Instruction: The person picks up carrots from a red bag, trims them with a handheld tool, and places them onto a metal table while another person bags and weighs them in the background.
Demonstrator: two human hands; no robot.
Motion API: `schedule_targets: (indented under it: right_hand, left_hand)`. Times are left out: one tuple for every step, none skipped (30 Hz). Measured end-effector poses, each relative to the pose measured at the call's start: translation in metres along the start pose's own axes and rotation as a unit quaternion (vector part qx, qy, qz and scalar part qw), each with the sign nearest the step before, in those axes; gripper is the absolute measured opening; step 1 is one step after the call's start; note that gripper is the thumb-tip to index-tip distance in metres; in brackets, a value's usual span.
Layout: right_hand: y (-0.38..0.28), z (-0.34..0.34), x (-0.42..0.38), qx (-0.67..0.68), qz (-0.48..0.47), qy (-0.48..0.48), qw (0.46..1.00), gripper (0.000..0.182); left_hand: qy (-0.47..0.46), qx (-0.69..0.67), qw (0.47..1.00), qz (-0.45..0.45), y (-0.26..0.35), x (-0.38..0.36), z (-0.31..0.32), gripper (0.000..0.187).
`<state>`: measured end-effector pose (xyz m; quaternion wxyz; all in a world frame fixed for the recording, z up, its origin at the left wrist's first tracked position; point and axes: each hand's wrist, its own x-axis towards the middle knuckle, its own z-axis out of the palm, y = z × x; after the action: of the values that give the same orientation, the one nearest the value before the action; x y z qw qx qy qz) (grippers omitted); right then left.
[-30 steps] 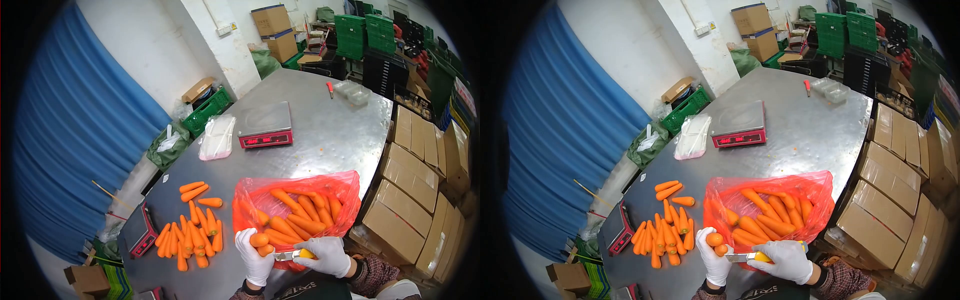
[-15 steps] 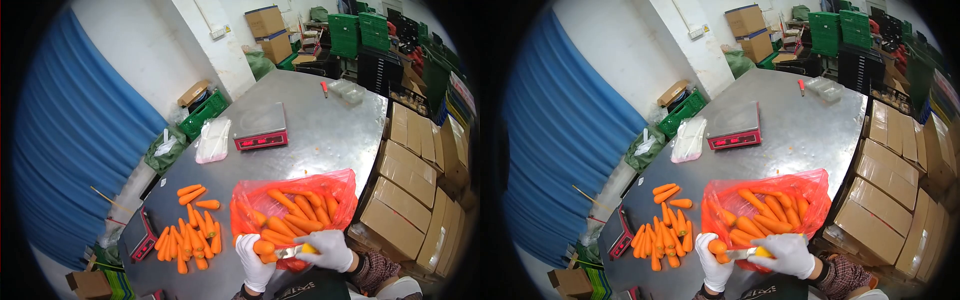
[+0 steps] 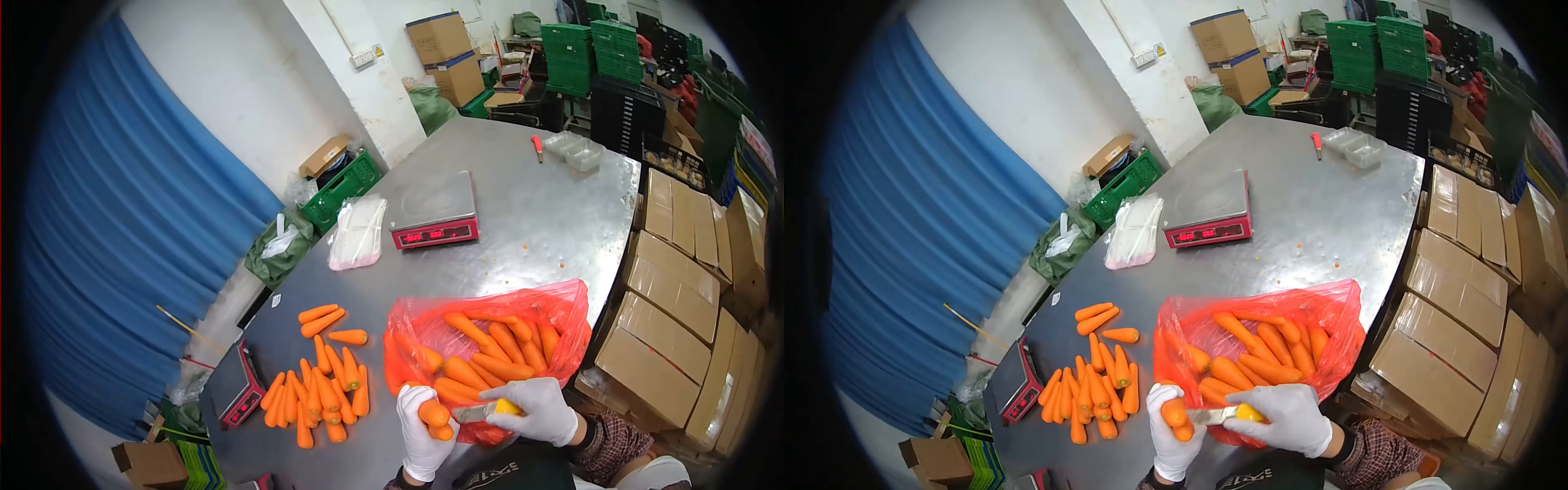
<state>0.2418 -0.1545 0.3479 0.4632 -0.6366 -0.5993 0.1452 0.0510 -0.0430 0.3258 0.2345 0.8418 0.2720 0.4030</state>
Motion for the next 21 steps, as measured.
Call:
schedule_targets:
  right_hand:
    - [-0.006, -0.002, 0.0, 0.0, 0.003, 0.002, 1.0, 0.036]
    - [-0.013, -0.005, 0.001, -0.049, -0.028, -0.008, 0.998, 0.037]
    - [-0.02, -0.007, 0.003, -0.098, -0.06, -0.02, 0.993, 0.038]
    - [-0.025, -0.008, 0.007, -0.108, -0.051, -0.041, 0.992, 0.039]
    - [-0.024, -0.008, 0.006, -0.108, -0.05, -0.042, 0.992, 0.039]
    - [-0.021, -0.006, 0.005, -0.102, -0.055, -0.025, 0.993, 0.04]
    - [-0.017, -0.004, 0.005, -0.096, -0.06, -0.007, 0.994, 0.041]
    - [0.002, 0.005, 0.01, -0.141, -0.009, 0.024, 0.99, 0.041]
    - [0.028, 0.015, 0.014, -0.186, 0.042, 0.056, 0.98, 0.04]
    - [0.042, 0.013, 0.014, -0.172, 0.104, 0.04, 0.979, 0.038]
    - [0.043, 0.015, 0.013, -0.175, 0.098, 0.042, 0.979, 0.038]
    - [0.035, 0.012, 0.01, -0.131, 0.095, 0.066, 0.985, 0.036]
    - [0.025, 0.013, 0.002, -0.08, 0.102, 0.085, 0.988, 0.034]
    - [0.018, 0.011, 0.002, -0.072, 0.065, 0.083, 0.992, 0.031]
    - [0.015, 0.01, 0.003, -0.072, 0.062, 0.086, 0.992, 0.031]
    - [0.013, 0.009, 0.004, -0.035, 0.063, 0.078, 0.994, 0.03]
    - [0.011, 0.011, 0.003, 0.005, 0.068, 0.067, 0.995, 0.029]
    - [0.012, 0.012, 0.004, 0.003, 0.074, 0.061, 0.995, 0.028]
    - [0.014, 0.014, 0.003, 0.004, 0.072, 0.059, 0.996, 0.028]
    - [0.016, 0.015, 0.001, -0.011, 0.056, 0.063, 0.996, 0.029]
    - [0.017, 0.018, -0.001, -0.026, 0.041, 0.068, 0.997, 0.03]
  left_hand:
    - [-0.003, -0.001, 1.0, 0.001, 0.001, 0.0, 0.001, 0.062]
    - [0.01, 0.0, 1.0, 0.004, 0.002, 0.001, 0.002, 0.059]
    - [0.024, 0.001, 1.0, 0.006, 0.003, 0.001, 0.004, 0.056]
    - [0.024, 0.0, 1.0, 0.006, 0.003, 0.0, 0.004, 0.056]
    - [0.028, 0.013, 0.999, 0.013, 0.002, 0.0, 0.004, 0.056]
    - [0.032, 0.027, 0.999, 0.021, 0.001, -0.001, 0.004, 0.057]
    - [0.033, 0.027, 0.999, 0.02, 0.001, -0.002, 0.003, 0.057]
    - [0.035, 0.025, 0.999, 0.031, 0.0, -0.005, 0.001, 0.057]
    - [0.035, 0.024, 0.998, 0.043, -0.002, -0.006, -0.001, 0.057]
    - [0.034, 0.025, 0.998, 0.046, -0.001, -0.006, -0.006, 0.057]
    - [0.033, 0.032, 0.997, 0.055, 0.002, -0.004, -0.009, 0.056]
    - [0.034, 0.04, 0.997, 0.059, 0.004, -0.003, -0.008, 0.055]
    - [0.032, 0.043, 0.997, 0.051, 0.003, -0.008, -0.008, 0.055]
    - [0.05, -0.052, 0.997, -0.024, -0.003, -0.008, -0.006, 0.055]
    - [0.074, -0.149, 0.982, -0.091, -0.007, -0.002, -0.003, 0.054]
    - [0.09, -0.32, 0.927, -0.174, -0.008, 0.002, -0.006, 0.054]
    - [0.146, -0.506, 0.821, -0.221, -0.008, 0.007, -0.005, 0.047]
    - [0.169, -0.585, 0.735, -0.3, -0.01, 0.01, -0.009, 0.045]
    - [0.19, -0.653, 0.633, -0.371, -0.014, 0.012, -0.012, 0.045]
    - [0.194, -0.652, 0.633, -0.37, -0.028, 0.002, -0.01, 0.045]
    - [0.178, -0.698, 0.583, -0.377, -0.05, -0.017, -0.006, 0.051]
